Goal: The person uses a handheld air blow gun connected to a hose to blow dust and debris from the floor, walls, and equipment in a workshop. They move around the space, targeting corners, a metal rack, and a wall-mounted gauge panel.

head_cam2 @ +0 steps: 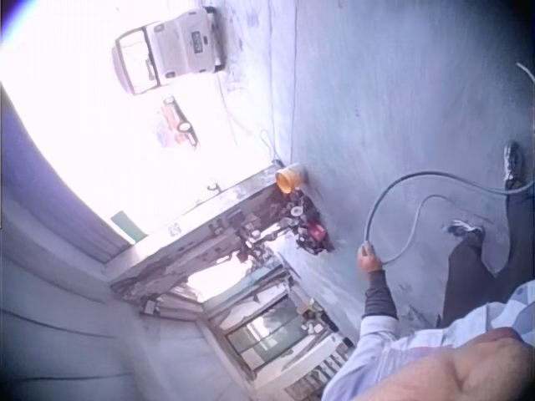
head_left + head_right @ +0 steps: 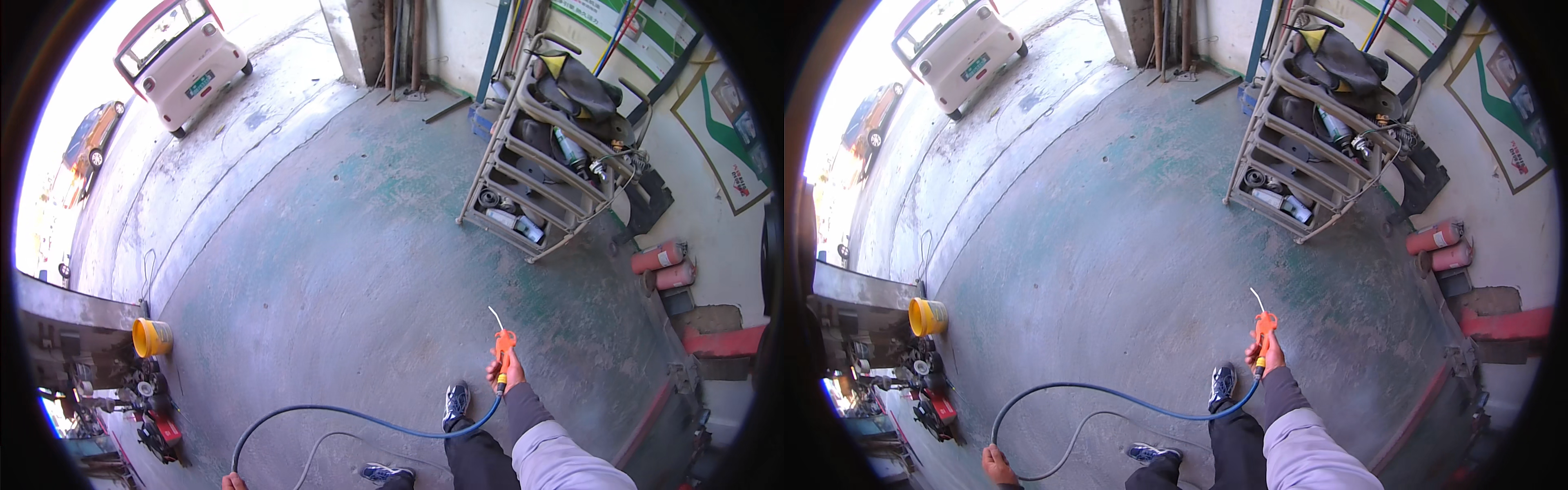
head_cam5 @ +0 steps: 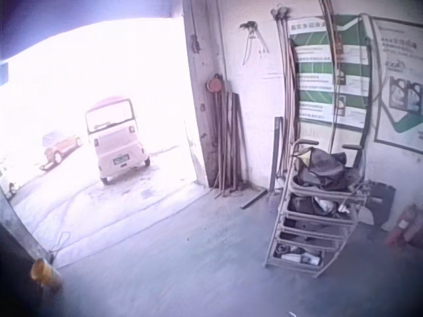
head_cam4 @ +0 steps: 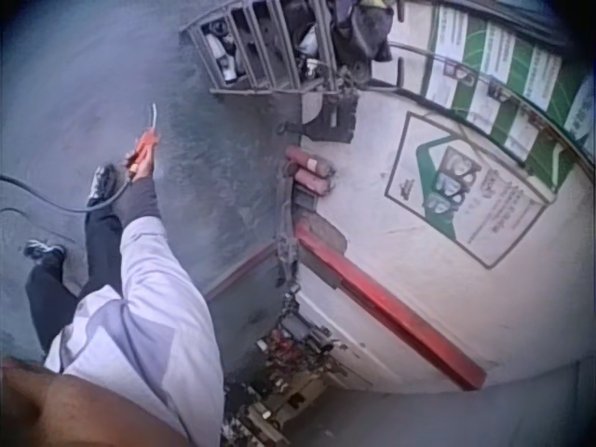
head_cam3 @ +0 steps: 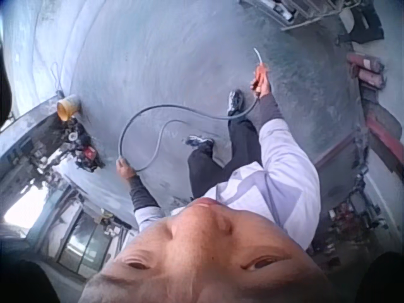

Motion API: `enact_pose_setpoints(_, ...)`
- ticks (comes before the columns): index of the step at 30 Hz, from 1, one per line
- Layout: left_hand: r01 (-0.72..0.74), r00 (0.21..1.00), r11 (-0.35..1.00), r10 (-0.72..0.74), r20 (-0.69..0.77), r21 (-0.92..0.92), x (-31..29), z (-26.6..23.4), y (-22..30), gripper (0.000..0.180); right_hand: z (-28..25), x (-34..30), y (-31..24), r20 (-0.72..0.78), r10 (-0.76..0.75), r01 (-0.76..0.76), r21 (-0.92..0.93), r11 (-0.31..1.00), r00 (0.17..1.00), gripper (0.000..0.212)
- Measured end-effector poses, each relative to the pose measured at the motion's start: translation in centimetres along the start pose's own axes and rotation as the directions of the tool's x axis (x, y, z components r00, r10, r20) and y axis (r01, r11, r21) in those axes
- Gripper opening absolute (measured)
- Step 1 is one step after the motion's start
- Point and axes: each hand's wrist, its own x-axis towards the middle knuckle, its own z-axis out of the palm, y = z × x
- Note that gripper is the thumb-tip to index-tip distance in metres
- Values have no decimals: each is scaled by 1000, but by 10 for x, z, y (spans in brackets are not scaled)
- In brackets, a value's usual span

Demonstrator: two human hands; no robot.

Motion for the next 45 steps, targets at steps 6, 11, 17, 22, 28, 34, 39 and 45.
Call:
enact_pose_setpoints(6,-190,959,982,186,214,-3,42,104,93,39,47,17,-118,21,24,-8,-558,830,999,63)
enact_pose_setpoints(11,-222,934,975,208,290,16,81,163,159,35,127,36,-160,27,4,16,-674,739,1000,66)
enact_pose_setpoints(17,-124,980,989,134,148,-79,178,211,202,37,263,96,-171,6,-65,57,-570,820,998,61)
enact_pose_setpoints(22,-44,995,992,54,82,-117,300,256,236,40,392,170,-180,1,63,-45,-679,732,998,62)
enact_pose_setpoints(28,-84,990,947,114,79,-311,448,291,380,40,524,236,-213,92,244,-190,-391,901,965,59)
enact_pose_setpoints(34,-209,958,910,264,112,-359,529,360,524,36,640,288,-313,310,2,114,-355,928,951,65)
enact_pose_setpoints(39,-111,968,919,187,169,-377,551,433,603,36,702,362,-389,443,-31,267,-482,835,896,60)
enact_pose_setpoints(45,5,979,905,82,186,-426,579,531,708,37,715,467,-426,129,-3,78,-582,809,992,40)
